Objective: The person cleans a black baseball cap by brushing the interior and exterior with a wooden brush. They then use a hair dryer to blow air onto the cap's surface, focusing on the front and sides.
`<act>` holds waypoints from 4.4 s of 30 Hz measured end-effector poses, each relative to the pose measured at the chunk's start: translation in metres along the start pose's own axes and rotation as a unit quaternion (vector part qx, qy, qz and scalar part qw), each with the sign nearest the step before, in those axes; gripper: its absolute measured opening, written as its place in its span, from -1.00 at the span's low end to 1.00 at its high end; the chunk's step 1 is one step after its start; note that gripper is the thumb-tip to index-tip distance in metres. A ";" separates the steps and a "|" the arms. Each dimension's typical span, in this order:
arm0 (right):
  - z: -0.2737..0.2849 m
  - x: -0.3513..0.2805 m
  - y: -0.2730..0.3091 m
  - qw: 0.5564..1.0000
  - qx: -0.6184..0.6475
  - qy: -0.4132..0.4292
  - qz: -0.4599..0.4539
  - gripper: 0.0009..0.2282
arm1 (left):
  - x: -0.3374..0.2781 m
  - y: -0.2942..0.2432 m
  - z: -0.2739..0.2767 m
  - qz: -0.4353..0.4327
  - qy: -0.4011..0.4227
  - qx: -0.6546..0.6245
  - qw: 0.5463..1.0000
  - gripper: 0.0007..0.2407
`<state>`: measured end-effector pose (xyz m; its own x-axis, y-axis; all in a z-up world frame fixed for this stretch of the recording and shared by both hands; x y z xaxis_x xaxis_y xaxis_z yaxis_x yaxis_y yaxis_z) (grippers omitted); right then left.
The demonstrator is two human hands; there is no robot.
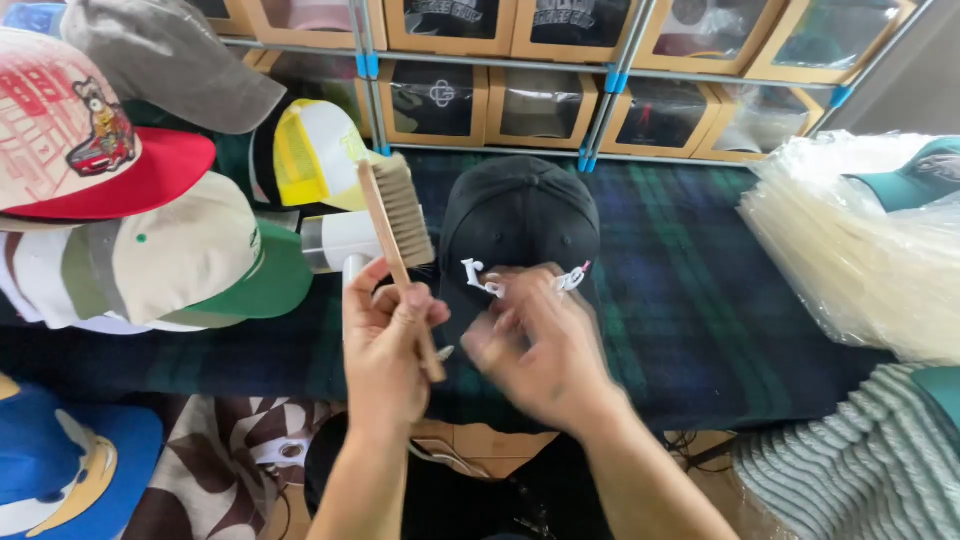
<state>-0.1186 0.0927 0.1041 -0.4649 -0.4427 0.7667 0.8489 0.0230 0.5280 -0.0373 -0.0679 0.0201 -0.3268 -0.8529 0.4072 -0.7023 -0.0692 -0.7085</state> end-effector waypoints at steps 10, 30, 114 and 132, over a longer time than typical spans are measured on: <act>0.027 -0.015 -0.028 0.995 -0.023 0.067 -0.071 -0.59 | -0.023 0.003 -0.084 -0.034 0.221 0.134 0.965 -0.81; 0.006 -0.018 -0.046 0.904 -0.312 0.273 -0.108 -0.79 | 0.112 0.071 -0.150 -0.202 0.449 0.437 0.753 -0.73; 0.097 -0.046 -0.274 0.821 -0.520 0.005 -0.238 -0.75 | 0.034 0.031 -0.040 0.112 0.144 0.264 0.947 -0.33; 0.009 -0.036 -0.185 0.754 0.366 -0.005 -0.545 -0.50 | 0.009 0.083 -0.016 0.181 0.087 0.127 0.971 -0.35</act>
<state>-0.2615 0.1124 -0.0180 -0.7908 -0.5498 -0.2690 -0.4047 0.1401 0.9036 -0.1086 -0.0733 -0.0256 -0.6405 -0.7466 0.1797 -0.3497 0.0752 -0.9338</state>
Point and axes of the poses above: each hand's wrist, its own x-axis towards the middle knuckle, its own z-axis out of the back of the hand, y = z × x, the point moved 8 cm from there along x, towards the middle knuckle, and after that the axes turned 12 degrees about -z, right-handed, at the moved point
